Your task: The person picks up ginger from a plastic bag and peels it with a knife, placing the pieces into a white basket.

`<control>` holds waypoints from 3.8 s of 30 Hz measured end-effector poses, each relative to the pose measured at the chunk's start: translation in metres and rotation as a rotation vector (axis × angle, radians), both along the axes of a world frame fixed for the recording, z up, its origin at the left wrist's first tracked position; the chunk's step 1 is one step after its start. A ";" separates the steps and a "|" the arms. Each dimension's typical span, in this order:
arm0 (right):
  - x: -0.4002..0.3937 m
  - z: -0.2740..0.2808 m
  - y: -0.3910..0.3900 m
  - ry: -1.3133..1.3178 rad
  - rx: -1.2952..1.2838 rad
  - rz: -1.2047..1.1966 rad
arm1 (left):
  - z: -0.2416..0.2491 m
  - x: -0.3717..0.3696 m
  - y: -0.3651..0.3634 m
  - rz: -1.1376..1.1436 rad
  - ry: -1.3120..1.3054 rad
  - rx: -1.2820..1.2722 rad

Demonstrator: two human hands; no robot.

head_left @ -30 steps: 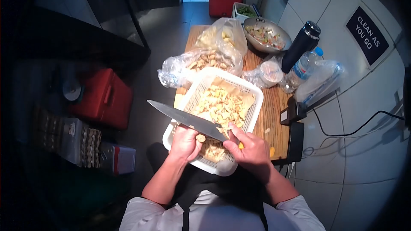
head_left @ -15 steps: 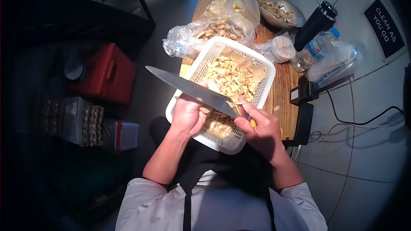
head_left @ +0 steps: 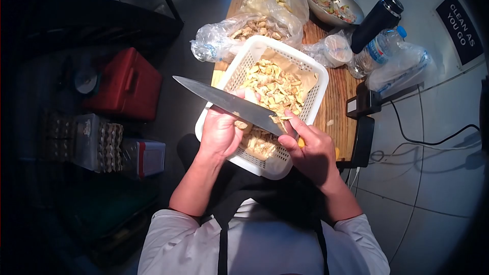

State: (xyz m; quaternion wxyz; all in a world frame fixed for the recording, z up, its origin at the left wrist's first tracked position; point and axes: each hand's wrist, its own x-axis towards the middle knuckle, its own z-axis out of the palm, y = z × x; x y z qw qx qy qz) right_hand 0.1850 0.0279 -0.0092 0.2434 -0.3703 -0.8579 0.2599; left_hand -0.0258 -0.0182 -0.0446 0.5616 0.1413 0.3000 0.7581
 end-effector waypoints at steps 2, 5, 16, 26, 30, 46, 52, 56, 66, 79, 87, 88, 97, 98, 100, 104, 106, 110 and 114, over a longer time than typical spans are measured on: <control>0.000 0.002 0.000 0.007 0.006 0.004 | -0.001 -0.001 0.000 -0.018 0.028 0.036; -0.001 -0.006 0.001 0.059 0.079 -0.001 | -0.004 -0.003 -0.002 -0.023 0.048 0.057; -0.007 -0.008 0.001 0.121 0.083 -0.007 | 0.003 0.006 -0.007 -0.043 0.177 0.012; -0.008 -0.009 0.018 0.180 -0.196 -0.129 | 0.000 0.010 -0.011 -0.179 0.084 -0.056; -0.004 -0.004 0.015 0.158 -0.193 -0.115 | -0.001 0.007 -0.007 -0.156 0.040 -0.045; -0.001 -0.011 0.004 0.168 0.029 0.027 | -0.005 0.006 0.002 0.011 -0.145 0.072; -0.001 -0.009 0.003 0.158 0.041 0.014 | -0.011 0.006 0.000 -0.013 -0.038 0.101; -0.002 -0.011 0.003 0.181 0.052 0.013 | -0.005 0.011 -0.003 -0.006 -0.009 0.038; -0.004 -0.007 0.005 0.146 0.078 0.010 | -0.001 0.019 -0.009 -0.077 -0.036 0.032; -0.005 -0.001 0.013 0.182 -0.124 -0.042 | -0.003 0.007 -0.008 -0.160 -0.108 -0.007; -0.001 -0.010 0.002 0.152 0.043 0.001 | -0.007 0.005 -0.002 0.009 -0.192 -0.012; -0.001 -0.011 0.003 0.149 0.049 -0.002 | -0.005 0.006 -0.002 0.023 -0.175 -0.032; -0.003 -0.016 0.005 0.100 0.132 -0.039 | -0.003 0.012 -0.003 0.034 -0.012 -0.057; -0.002 -0.017 0.005 0.082 0.142 -0.042 | -0.005 0.011 -0.004 0.039 -0.017 -0.062; -0.002 -0.017 0.004 0.070 0.147 -0.048 | -0.007 0.009 -0.005 0.030 0.005 -0.071; -0.005 -0.016 0.004 0.079 0.157 -0.050 | -0.002 0.009 -0.005 -0.030 0.100 -0.047; -0.007 -0.016 0.005 0.093 0.158 -0.054 | -0.003 0.011 -0.006 -0.065 0.089 -0.009; -0.013 -0.016 0.007 0.160 0.138 -0.037 | 0.000 0.018 -0.007 -0.073 0.048 -0.008; -0.017 -0.012 0.010 0.178 0.081 -0.040 | -0.009 0.009 -0.016 -0.290 0.097 -0.072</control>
